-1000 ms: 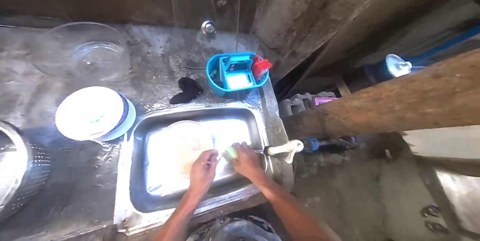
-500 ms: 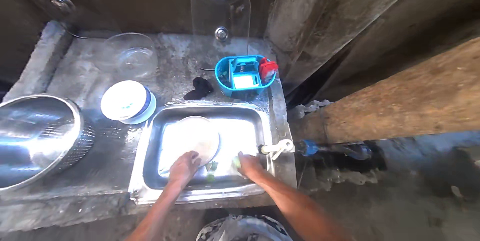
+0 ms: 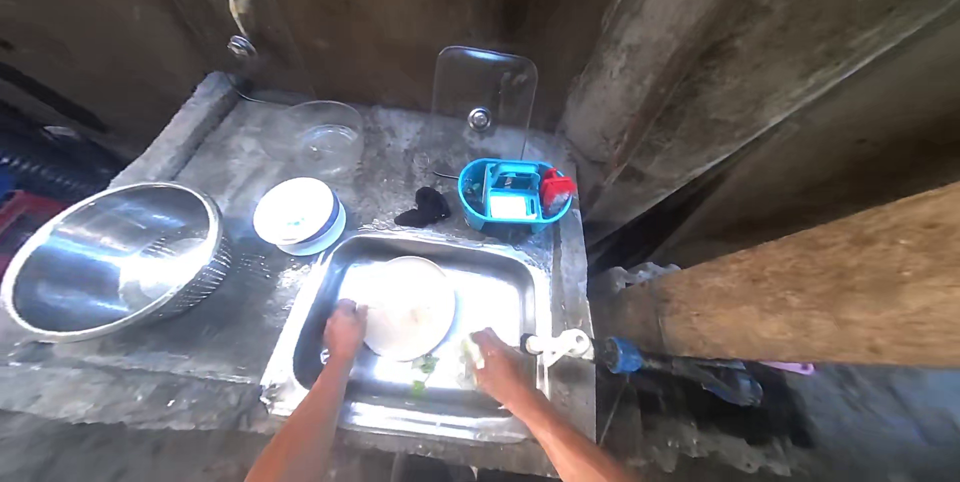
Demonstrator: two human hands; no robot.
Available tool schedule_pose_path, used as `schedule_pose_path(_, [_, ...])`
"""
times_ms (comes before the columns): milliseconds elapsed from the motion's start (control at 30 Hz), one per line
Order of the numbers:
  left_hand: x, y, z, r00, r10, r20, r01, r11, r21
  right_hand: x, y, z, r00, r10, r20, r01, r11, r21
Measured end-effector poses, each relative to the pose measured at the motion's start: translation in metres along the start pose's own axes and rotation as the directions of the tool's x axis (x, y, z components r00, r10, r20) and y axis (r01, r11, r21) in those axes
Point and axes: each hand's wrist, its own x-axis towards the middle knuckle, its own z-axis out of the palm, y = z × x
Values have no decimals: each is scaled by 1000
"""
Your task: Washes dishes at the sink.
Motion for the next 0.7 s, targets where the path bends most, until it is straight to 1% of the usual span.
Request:
schedule_pose_path(67, [-1,2,-4,1000,0,-23,1,1000,31,-5,-16,4,990,-130,-60,128,991,-23])
schedule_pose_path(167, [-3,10,-13,999,3,-41,0,998,64,-11,-52,-5,940,-317,-125,306,947,-99])
schedule_pose_path(200, [-4,12,-16,998,41,-57,-36,996,76,-11,-63,-8,911,-373,-177,359,927,-109])
schedule_pose_path(267, [-6,15,-25,979,162,-122,-154,985,75,-10,-82,-18,849,-452,-275,434,892,-126])
schedule_pose_path(333, [-11,19,-33,938,279,-203,-279,960,29,-19,-100,-33,810,-478,-339,457,878,-146])
schedule_pose_path(400, [-22,29,-43,884,374,-280,-405,912,-59,-36,-116,-52,746,-497,-443,466,865,-186])
schedule_pose_path(467, [-36,40,-47,796,467,-385,-554,818,-153,-60,-125,-77,659,-513,-550,446,855,-264])
schedule_pose_path(500, [-42,44,-47,744,501,-442,-618,768,-170,-74,-127,-92,636,-517,-573,411,855,-315])
schedule_pose_path(533, [-46,47,-47,693,523,-496,-669,722,-174,-90,-126,-109,631,-524,-572,367,851,-375])
schedule_pose_path(567, [-48,51,-47,650,528,-546,-707,683,-181,-105,-123,-127,650,-531,-543,308,838,-449])
schedule_pose_path(600, [-49,54,-47,627,519,-581,-730,651,-206,-119,-117,-145,685,-531,-500,255,816,-518])
schedule_pose_path(633, [-52,58,-45,645,495,-583,-729,629,-272,-132,-108,-162,742,-510,-436,212,795,-569])
schedule_pose_path(667, [-56,62,-42,698,458,-551,-696,615,-370,-141,-98,-178,805,-470,-361,182,776,-605])
schedule_pose_path(700, [-61,67,-37,777,409,-479,-623,608,-491,-145,-89,-193,872,-405,-276,160,768,-620])
